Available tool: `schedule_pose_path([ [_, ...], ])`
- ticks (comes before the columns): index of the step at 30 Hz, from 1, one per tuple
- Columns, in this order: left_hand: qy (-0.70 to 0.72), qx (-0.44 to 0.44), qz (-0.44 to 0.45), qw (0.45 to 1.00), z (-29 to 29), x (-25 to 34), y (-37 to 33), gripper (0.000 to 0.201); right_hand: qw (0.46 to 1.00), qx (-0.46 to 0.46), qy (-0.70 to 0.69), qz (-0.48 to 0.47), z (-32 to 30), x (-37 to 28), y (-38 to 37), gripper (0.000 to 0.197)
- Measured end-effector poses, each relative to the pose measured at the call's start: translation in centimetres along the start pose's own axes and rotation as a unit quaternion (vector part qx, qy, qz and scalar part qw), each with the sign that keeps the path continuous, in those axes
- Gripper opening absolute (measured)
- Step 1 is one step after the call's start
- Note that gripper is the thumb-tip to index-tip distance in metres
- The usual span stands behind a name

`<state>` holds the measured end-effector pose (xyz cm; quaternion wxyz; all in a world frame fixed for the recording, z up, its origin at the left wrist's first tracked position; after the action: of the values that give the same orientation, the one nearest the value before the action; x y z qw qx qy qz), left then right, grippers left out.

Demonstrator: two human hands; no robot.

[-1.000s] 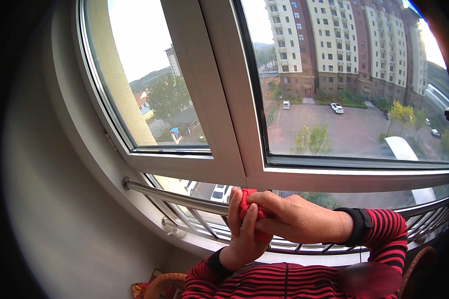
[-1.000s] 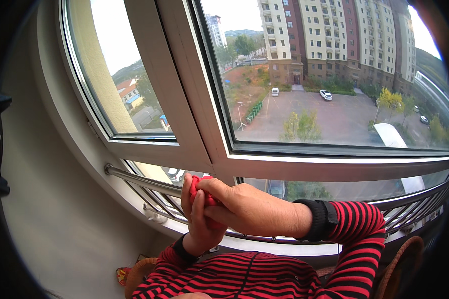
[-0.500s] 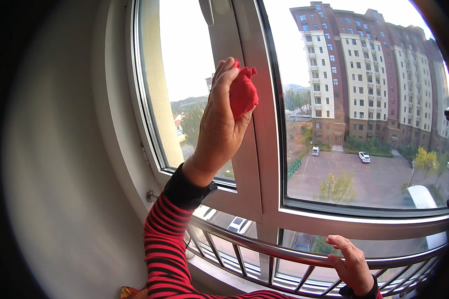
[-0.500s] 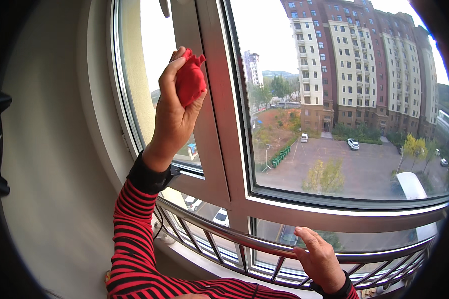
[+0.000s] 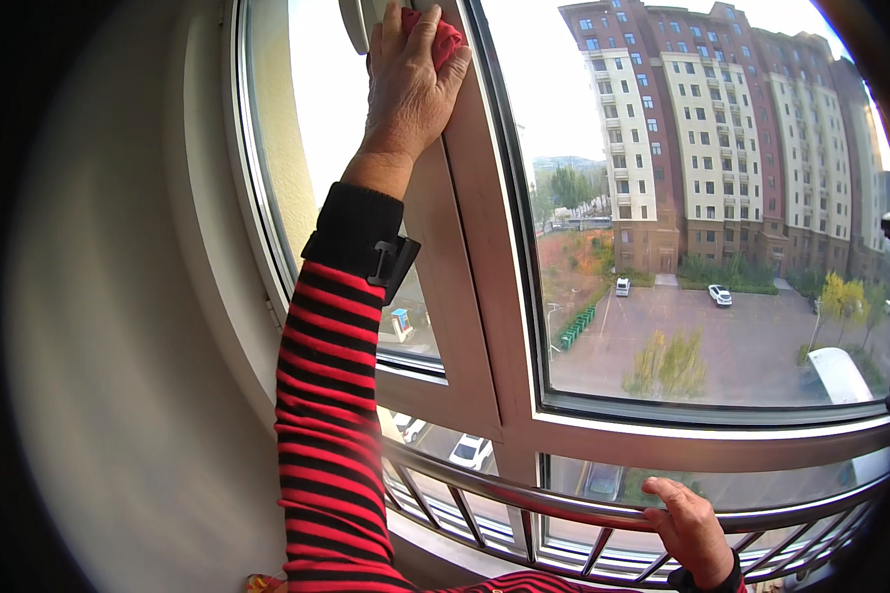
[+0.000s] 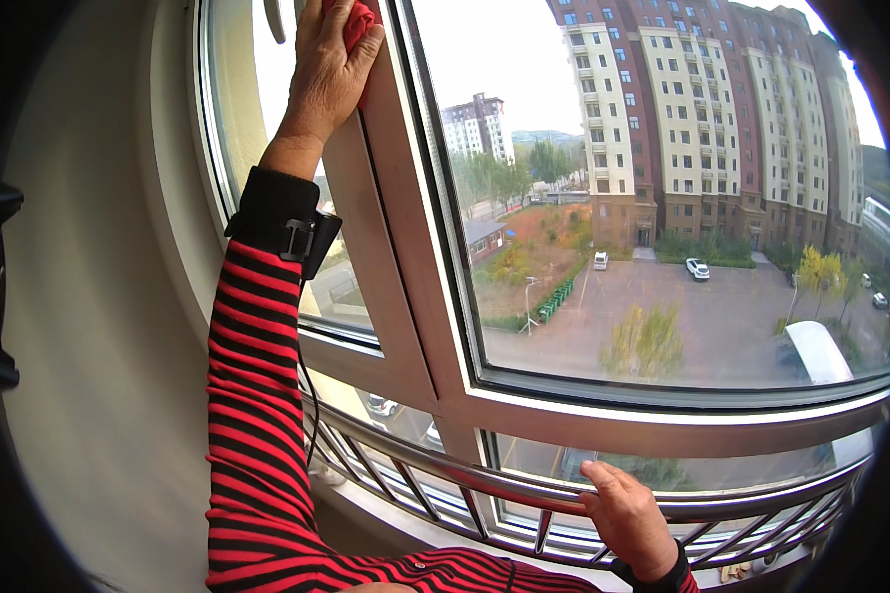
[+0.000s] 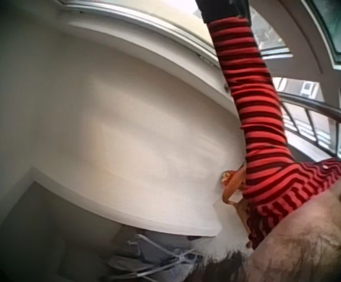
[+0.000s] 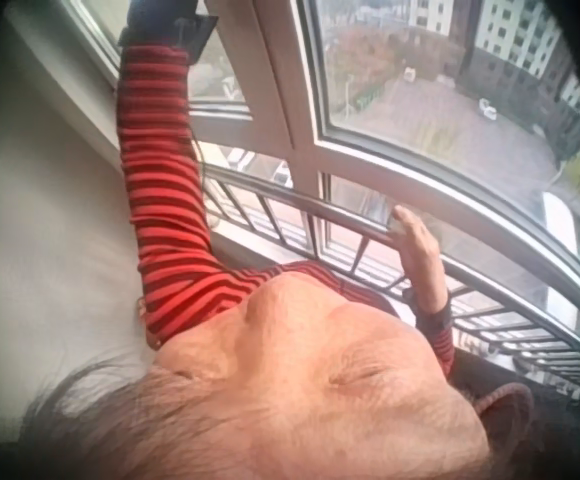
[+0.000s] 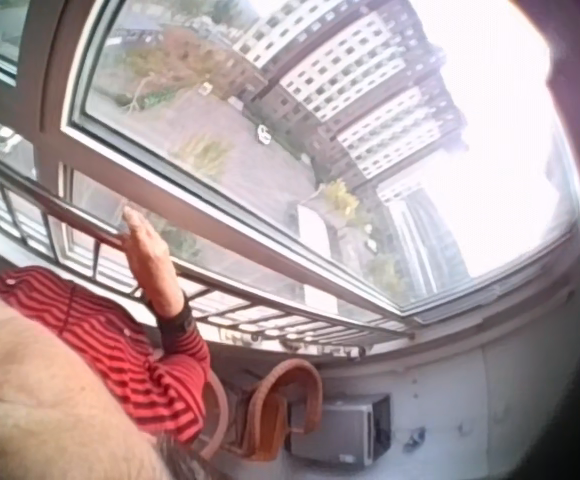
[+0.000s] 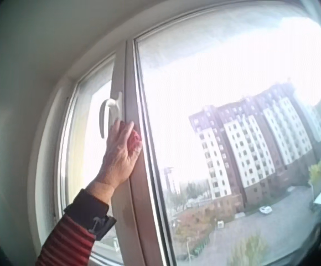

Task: The person wipes a curved metal balcony railing with a red cloth, moving along the railing and cleaning both the top and lower sections. The person also wipes the adjacent window frame and glass while standing on the balcony.

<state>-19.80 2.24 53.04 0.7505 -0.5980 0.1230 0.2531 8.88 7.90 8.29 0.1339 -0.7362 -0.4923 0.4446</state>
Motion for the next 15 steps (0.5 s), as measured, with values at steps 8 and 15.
schedule_pose_path([
  [8, 0.039, -0.080, 0.003, 0.996, -0.6, 3.1, 8.1, 0.070, 0.996, 0.009, 0.091, -0.019, 0.0, 0.1, -0.6, 0.053],
  [15, 0.115, -0.166, -0.062, 0.977, -3.5, 8.2, 17.6, 0.072, 0.981, -0.045, 0.190, 0.009, 1.3, 0.2, -0.4, 0.040],
])
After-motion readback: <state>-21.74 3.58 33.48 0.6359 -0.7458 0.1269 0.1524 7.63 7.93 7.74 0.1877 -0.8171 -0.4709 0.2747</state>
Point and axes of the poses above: each hand's wrist, its own y-axis away from the middle knuckle, its own z-axis out of the palm, x = y × z, the point moved 9 cm from there along -y, towards the middle knuckle, and after that the axes turned 3 degrees about -y, right-handed, at the moved point
